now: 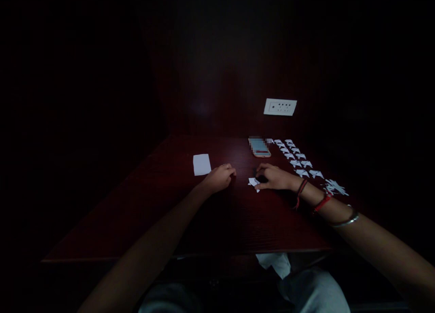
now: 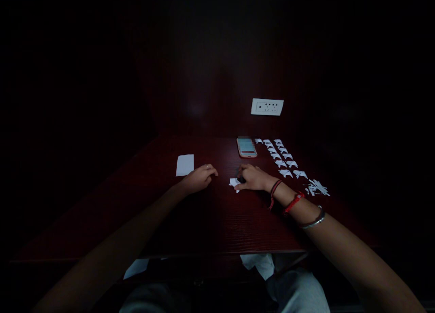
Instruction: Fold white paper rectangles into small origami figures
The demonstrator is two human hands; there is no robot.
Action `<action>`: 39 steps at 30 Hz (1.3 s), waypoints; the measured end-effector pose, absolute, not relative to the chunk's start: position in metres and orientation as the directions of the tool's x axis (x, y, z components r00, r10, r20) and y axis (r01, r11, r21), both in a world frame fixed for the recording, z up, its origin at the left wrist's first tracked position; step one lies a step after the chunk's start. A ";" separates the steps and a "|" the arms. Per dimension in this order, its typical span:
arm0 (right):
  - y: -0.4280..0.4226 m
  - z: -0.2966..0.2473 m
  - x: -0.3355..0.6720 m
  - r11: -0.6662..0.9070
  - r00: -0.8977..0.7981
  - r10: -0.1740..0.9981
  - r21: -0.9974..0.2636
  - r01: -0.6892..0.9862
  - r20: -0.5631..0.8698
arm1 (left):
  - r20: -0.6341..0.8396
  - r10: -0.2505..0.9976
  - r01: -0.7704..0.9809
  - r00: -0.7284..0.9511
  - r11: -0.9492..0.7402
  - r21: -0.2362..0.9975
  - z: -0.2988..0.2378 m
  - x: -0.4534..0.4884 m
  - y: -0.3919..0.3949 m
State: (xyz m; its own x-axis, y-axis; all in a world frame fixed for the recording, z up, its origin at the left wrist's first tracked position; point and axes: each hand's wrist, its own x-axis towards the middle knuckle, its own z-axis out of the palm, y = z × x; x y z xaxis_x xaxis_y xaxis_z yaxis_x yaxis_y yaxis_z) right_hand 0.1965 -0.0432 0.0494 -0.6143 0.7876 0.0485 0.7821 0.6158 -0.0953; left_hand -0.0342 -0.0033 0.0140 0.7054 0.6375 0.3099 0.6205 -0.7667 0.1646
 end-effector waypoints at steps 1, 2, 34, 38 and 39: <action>-0.045 0.045 0.195 0.586 -0.583 0.810 -0.109 0.803 0.065 | 0.312 0.637 0.620 0.705 -0.767 0.164 0.014 -0.034 -0.003; -0.046 0.041 0.193 0.551 -0.544 0.834 -0.118 0.826 0.090 | 0.313 0.636 0.619 0.706 -0.768 0.163 0.014 -0.034 -0.003; 0.070 0.083 0.318 0.333 -0.350 0.927 0.130 0.934 0.138 | 0.502 0.713 0.685 0.489 -0.671 0.284 0.019 0.063 0.070; 0.113 0.073 0.327 0.249 -0.269 0.957 0.162 0.955 0.111 | 0.509 0.747 0.704 0.428 -0.628 0.330 0.010 0.064 0.097; 0.121 0.070 0.328 0.228 -0.248 0.963 0.168 0.959 0.105 | 0.509 0.753 0.707 0.418 -0.621 0.338 0.007 0.064 0.102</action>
